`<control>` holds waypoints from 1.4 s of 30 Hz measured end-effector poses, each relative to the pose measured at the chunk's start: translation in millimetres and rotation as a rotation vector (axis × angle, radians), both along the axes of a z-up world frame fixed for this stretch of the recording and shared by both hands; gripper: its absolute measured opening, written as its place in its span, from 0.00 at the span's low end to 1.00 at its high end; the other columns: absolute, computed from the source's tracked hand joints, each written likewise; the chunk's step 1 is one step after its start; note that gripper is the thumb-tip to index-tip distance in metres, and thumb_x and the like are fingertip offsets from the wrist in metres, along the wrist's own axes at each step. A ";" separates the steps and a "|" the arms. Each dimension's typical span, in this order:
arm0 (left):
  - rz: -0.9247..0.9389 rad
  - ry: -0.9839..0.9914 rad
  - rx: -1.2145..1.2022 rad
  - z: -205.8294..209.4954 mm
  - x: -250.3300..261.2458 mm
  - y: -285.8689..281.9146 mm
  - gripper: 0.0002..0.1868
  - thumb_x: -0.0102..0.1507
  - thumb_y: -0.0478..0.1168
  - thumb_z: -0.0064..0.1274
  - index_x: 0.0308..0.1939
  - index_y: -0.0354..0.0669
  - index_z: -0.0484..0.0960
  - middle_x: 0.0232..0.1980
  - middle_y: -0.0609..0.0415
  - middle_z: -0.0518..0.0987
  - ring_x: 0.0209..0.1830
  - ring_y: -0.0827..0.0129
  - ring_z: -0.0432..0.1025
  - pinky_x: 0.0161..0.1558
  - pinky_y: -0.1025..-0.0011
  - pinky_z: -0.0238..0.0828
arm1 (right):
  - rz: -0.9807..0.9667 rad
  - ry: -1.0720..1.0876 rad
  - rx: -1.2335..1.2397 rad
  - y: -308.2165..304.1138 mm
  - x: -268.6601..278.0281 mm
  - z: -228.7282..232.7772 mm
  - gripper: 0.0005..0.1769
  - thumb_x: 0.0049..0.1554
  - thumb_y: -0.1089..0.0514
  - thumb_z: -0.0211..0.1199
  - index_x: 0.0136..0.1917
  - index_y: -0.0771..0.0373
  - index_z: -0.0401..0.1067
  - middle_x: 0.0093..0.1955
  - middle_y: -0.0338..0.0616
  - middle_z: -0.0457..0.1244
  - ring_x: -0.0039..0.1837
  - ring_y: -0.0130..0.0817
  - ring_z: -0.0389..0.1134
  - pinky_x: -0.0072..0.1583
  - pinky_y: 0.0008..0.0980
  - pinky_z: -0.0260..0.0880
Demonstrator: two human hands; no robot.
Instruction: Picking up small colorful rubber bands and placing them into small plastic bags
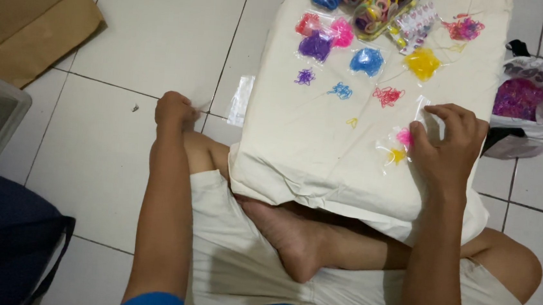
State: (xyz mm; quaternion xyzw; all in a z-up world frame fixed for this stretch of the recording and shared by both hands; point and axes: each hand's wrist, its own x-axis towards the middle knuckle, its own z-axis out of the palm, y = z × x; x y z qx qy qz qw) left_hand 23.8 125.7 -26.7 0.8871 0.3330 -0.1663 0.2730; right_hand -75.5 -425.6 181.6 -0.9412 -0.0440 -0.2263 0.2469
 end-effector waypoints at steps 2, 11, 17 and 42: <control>0.055 -0.067 -0.075 39.2 -13.8 -17.2 0.18 0.51 0.37 0.71 0.43 0.46 0.85 0.38 0.54 0.84 0.39 0.66 0.77 0.46 0.66 0.73 | 0.007 0.003 0.002 0.5 -1.8 1.9 0.19 0.53 0.68 0.74 0.59 0.68 0.78 0.61 0.54 0.64 0.64 0.50 0.56 0.65 0.46 0.60; 0.304 -0.821 -0.769 170.8 -59.4 -103.4 0.16 0.65 0.31 0.54 0.57 0.39 0.74 0.43 0.54 0.79 0.37 0.74 0.76 0.45 0.77 0.81 | -0.037 0.045 0.073 13.8 -4.2 18.1 0.19 0.54 0.69 0.71 0.59 0.69 0.76 0.62 0.55 0.61 0.66 0.50 0.56 0.66 0.45 0.59; 0.266 -0.781 -0.584 160.0 -36.2 -105.1 0.16 0.64 0.30 0.56 0.55 0.40 0.75 0.41 0.53 0.79 0.32 0.75 0.75 0.36 0.79 0.80 | -0.026 0.057 0.098 11.7 -4.1 18.3 0.19 0.53 0.69 0.71 0.59 0.69 0.76 0.62 0.54 0.61 0.65 0.49 0.56 0.66 0.44 0.58; 0.256 -1.087 -0.560 212.4 -101.2 -192.2 0.05 0.66 0.34 0.59 0.43 0.40 0.78 0.39 0.50 0.80 0.32 0.72 0.75 0.39 0.75 0.79 | -0.082 -0.014 0.435 6.9 -0.8 21.3 0.15 0.64 0.65 0.61 0.65 0.63 0.68 0.63 0.50 0.56 0.59 0.51 0.61 0.60 0.46 0.63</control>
